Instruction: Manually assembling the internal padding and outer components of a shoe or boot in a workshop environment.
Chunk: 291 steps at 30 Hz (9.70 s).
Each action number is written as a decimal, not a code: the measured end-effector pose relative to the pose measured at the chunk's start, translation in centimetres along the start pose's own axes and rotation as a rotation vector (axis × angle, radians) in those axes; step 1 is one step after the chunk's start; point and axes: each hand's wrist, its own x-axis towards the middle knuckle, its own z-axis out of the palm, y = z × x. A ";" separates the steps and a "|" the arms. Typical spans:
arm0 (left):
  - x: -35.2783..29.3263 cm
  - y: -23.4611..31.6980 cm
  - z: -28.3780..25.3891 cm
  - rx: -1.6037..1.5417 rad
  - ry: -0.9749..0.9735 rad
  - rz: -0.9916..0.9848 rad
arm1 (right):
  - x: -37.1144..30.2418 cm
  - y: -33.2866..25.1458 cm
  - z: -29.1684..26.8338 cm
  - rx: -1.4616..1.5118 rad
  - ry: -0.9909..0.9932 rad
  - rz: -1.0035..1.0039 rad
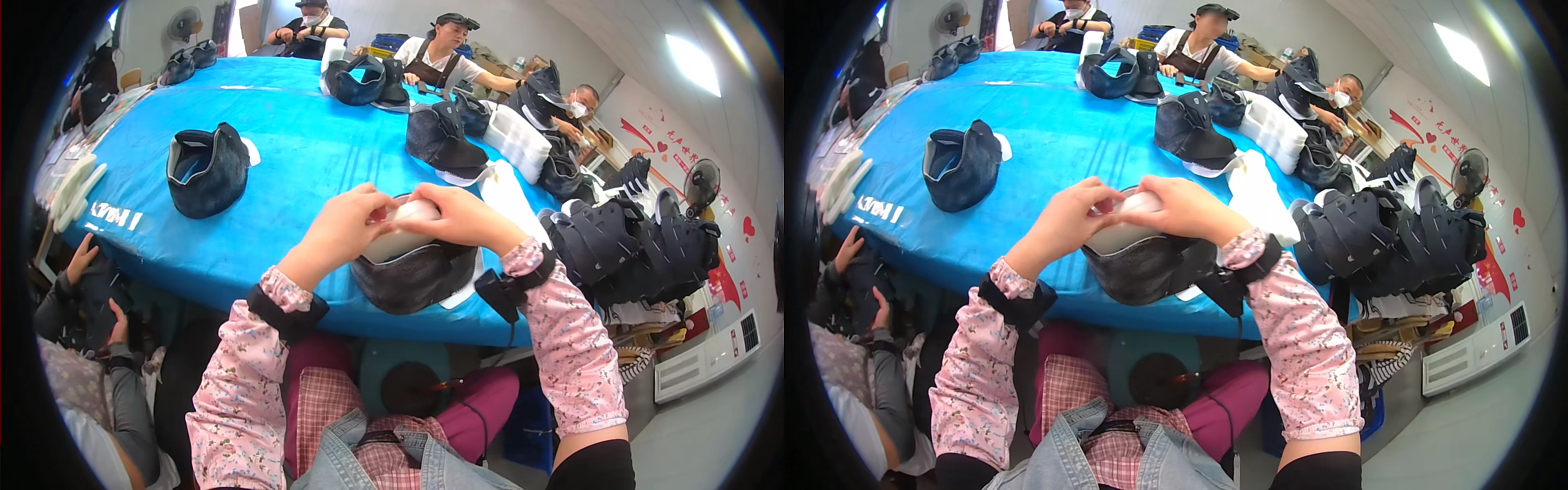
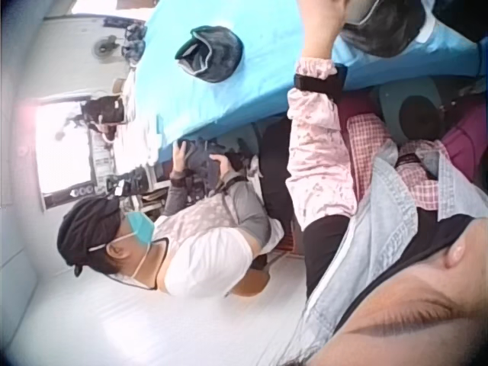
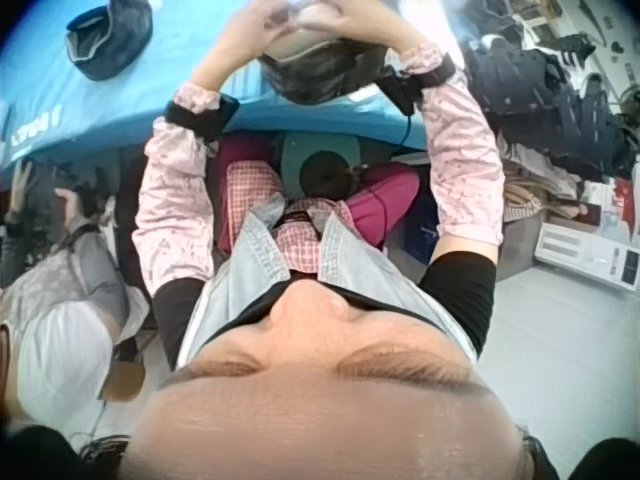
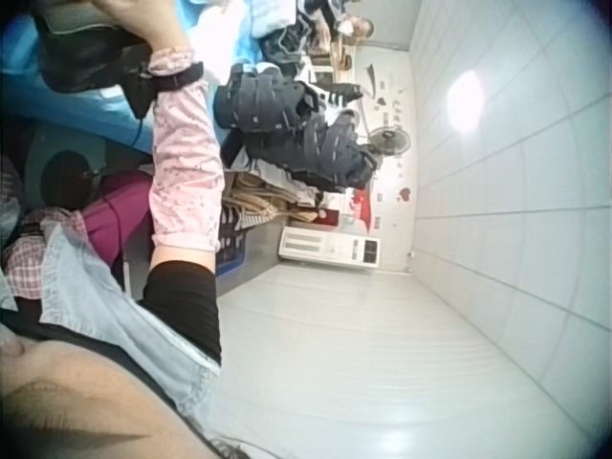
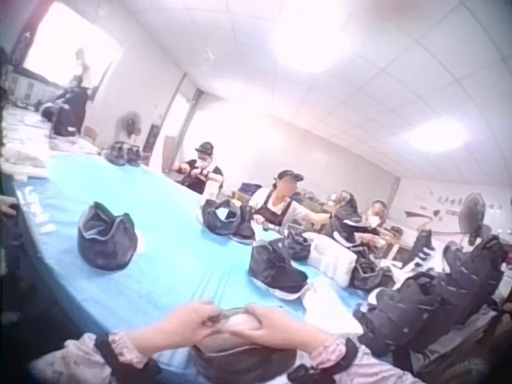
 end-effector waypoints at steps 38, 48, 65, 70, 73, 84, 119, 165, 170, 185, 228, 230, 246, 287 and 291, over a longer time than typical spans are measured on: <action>-0.9 1.6 2.5 0.435 0.418 -0.040 | -0.7 2.2 1.9 0.329 0.192 0.151; -1.1 1.5 2.4 0.428 0.359 -0.092 | -0.4 2.3 2.6 0.322 0.256 0.142; 1.6 -1.2 0.9 0.679 0.096 -0.178 | 1.2 3.1 3.6 -0.017 0.361 -0.048; 3.6 -1.3 -0.7 0.701 -0.176 -0.183 | 1.3 3.4 3.5 0.022 0.352 -0.062; 4.0 -1.1 -1.4 0.697 -0.233 -0.241 | 1.8 3.3 2.7 0.102 0.404 -0.094; -0.7 3.0 -1.8 0.386 -0.272 0.185 | -2.2 3.2 -2.0 0.202 -0.347 -0.003; -2.8 1.5 1.2 0.430 0.079 -0.044 | -0.9 3.2 3.9 0.603 0.095 0.095; -2.7 7.0 -0.3 0.599 -0.408 0.410 | -7.4 1.4 -1.4 -0.332 0.384 -0.500; -2.0 8.1 0.9 0.575 -0.404 0.591 | -10.6 -0.2 1.4 -0.219 0.074 -0.528; -0.1 8.2 0.8 0.736 -0.372 0.873 | -11.0 -1.6 0.7 -0.447 0.253 -0.471; -9.6 1.5 6.3 -0.382 0.241 -0.242 | -14.0 -4.5 11.0 -0.102 0.471 0.100; -9.1 2.2 6.1 -0.226 0.327 -0.226 | -14.8 -4.8 11.8 -0.022 0.468 0.097; -7.8 7.8 3.0 -0.171 0.243 -0.168 | -13.6 -7.2 10.8 0.134 0.533 0.083; -7.8 14.3 6.1 0.098 0.050 0.243 | -14.7 -2.9 10.0 0.002 0.428 -0.070; -7.5 15.6 7.3 0.123 0.020 0.299 | -12.4 0.9 14.4 -0.033 0.463 -0.159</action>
